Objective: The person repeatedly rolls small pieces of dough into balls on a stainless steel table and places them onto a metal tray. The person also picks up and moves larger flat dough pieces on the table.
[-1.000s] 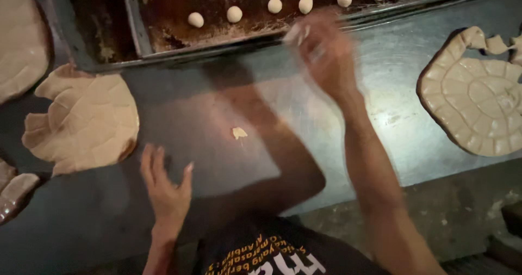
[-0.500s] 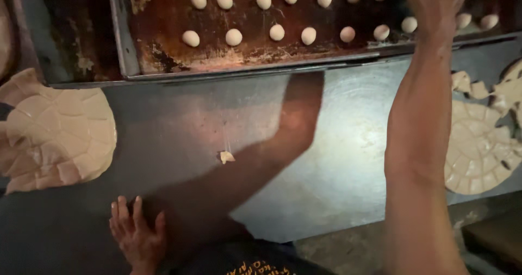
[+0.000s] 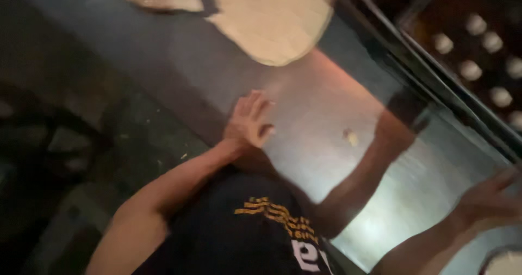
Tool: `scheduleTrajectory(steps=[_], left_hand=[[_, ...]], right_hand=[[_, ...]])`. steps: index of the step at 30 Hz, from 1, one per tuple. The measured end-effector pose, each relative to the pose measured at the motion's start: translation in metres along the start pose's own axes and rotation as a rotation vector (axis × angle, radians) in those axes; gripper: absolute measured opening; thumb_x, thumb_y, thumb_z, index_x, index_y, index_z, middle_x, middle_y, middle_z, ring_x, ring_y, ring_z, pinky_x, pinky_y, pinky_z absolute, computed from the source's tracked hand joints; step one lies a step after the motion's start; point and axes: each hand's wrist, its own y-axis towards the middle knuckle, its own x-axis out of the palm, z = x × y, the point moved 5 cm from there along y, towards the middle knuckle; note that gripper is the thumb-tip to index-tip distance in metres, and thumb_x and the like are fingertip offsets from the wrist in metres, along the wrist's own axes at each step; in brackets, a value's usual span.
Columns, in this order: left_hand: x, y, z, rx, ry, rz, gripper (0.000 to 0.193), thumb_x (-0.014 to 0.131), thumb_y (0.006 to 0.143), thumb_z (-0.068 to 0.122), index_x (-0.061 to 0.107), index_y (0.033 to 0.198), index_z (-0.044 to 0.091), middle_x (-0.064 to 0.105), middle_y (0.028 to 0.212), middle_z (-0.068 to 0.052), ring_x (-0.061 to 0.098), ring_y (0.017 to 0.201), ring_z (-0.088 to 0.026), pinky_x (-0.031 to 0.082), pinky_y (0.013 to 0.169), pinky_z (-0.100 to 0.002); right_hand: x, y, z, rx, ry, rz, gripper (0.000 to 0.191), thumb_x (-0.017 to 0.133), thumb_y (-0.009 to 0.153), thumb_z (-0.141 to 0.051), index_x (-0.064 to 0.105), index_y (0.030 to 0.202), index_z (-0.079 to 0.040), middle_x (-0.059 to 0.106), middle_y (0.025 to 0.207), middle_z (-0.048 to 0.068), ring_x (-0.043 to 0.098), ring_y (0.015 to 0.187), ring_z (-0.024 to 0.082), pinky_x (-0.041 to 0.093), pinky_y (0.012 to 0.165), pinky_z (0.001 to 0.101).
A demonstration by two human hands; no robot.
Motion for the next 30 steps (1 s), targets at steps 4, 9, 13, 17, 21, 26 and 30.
scheduleTrajectory(steps=[4, 9, 13, 17, 21, 26, 30], left_hand=[[-0.018, 0.000, -0.011, 0.097, -0.139, 0.080, 0.063, 0.076, 0.079, 0.033, 0.061, 0.134, 0.006, 0.044, 0.151, -0.027, 0.040, 0.139, -0.045, 0.033, 0.110, -0.058], [-0.044, 0.051, -0.091, 0.187, -0.298, 0.055, 0.036, 0.078, 0.081, 0.023, 0.069, 0.110, 0.004, 0.065, 0.125, -0.023, 0.062, 0.110, -0.043, 0.050, 0.090, -0.055], [-0.078, 0.124, -0.202, 0.003, -0.155, 0.100, 0.021, 0.076, 0.087, 0.020, 0.070, 0.102, 0.006, 0.068, 0.106, -0.014, 0.065, 0.103, -0.036, 0.052, 0.091, -0.049], [-0.102, 0.166, -0.263, 0.099, 0.247, 0.071, 0.047, 0.085, 0.077, 0.033, 0.071, 0.113, 0.006, 0.062, 0.120, -0.015, 0.053, 0.118, -0.040, 0.042, 0.093, -0.055], [-0.105, 0.180, -0.284, 0.203, 0.234, -0.015, 0.048, 0.089, 0.070, 0.031, 0.072, 0.106, 0.004, 0.064, 0.124, -0.016, 0.057, 0.119, -0.038, 0.042, 0.090, -0.058], [-0.097, 0.192, -0.278, 0.239, 0.172, -0.255, 0.035, 0.086, 0.077, 0.023, 0.073, 0.103, 0.003, 0.071, 0.104, -0.018, 0.069, 0.099, -0.038, 0.055, 0.079, -0.050], [-0.074, 0.166, -0.195, 0.308, 0.205, -0.363, 0.020, 0.070, 0.081, 0.012, 0.073, 0.100, 0.009, 0.073, 0.090, -0.014, 0.072, 0.089, -0.038, 0.056, 0.071, -0.051]], right_hand=[[0.039, -0.065, -0.148, 0.040, 0.211, -0.150, 0.013, 0.068, 0.112, -0.005, 0.070, 0.123, 0.003, 0.070, 0.133, 0.019, 0.065, 0.127, 0.039, 0.050, 0.112, 0.0479], [0.074, -0.128, -0.308, 0.121, 0.517, -0.501, 0.023, 0.070, 0.093, -0.004, 0.075, 0.116, -0.008, 0.066, 0.135, 0.016, 0.060, 0.128, 0.033, 0.051, 0.107, 0.0433], [0.087, -0.140, -0.365, -0.076, 0.339, -0.457, 0.027, 0.072, 0.090, -0.010, 0.073, 0.116, -0.003, 0.061, 0.139, 0.019, 0.052, 0.134, 0.040, 0.039, 0.112, 0.0544], [0.099, -0.143, -0.363, 0.025, 0.325, -0.443, 0.024, 0.070, 0.095, -0.008, 0.072, 0.119, -0.003, 0.061, 0.140, 0.017, 0.053, 0.134, 0.039, 0.039, 0.116, 0.0520], [0.100, -0.146, -0.357, 0.061, 0.262, -0.453, 0.024, 0.070, 0.095, -0.008, 0.072, 0.119, -0.005, 0.062, 0.140, 0.016, 0.054, 0.133, 0.038, 0.040, 0.115, 0.0508], [0.097, -0.143, -0.362, 0.043, 0.272, -0.450, 0.024, 0.070, 0.096, -0.008, 0.072, 0.119, -0.005, 0.061, 0.140, 0.015, 0.054, 0.133, 0.037, 0.041, 0.114, 0.0507], [0.097, -0.144, -0.364, 0.032, 0.250, -0.433, 0.026, 0.071, 0.096, -0.006, 0.073, 0.122, -0.004, 0.062, 0.140, 0.015, 0.054, 0.134, 0.036, 0.041, 0.115, 0.0512]])
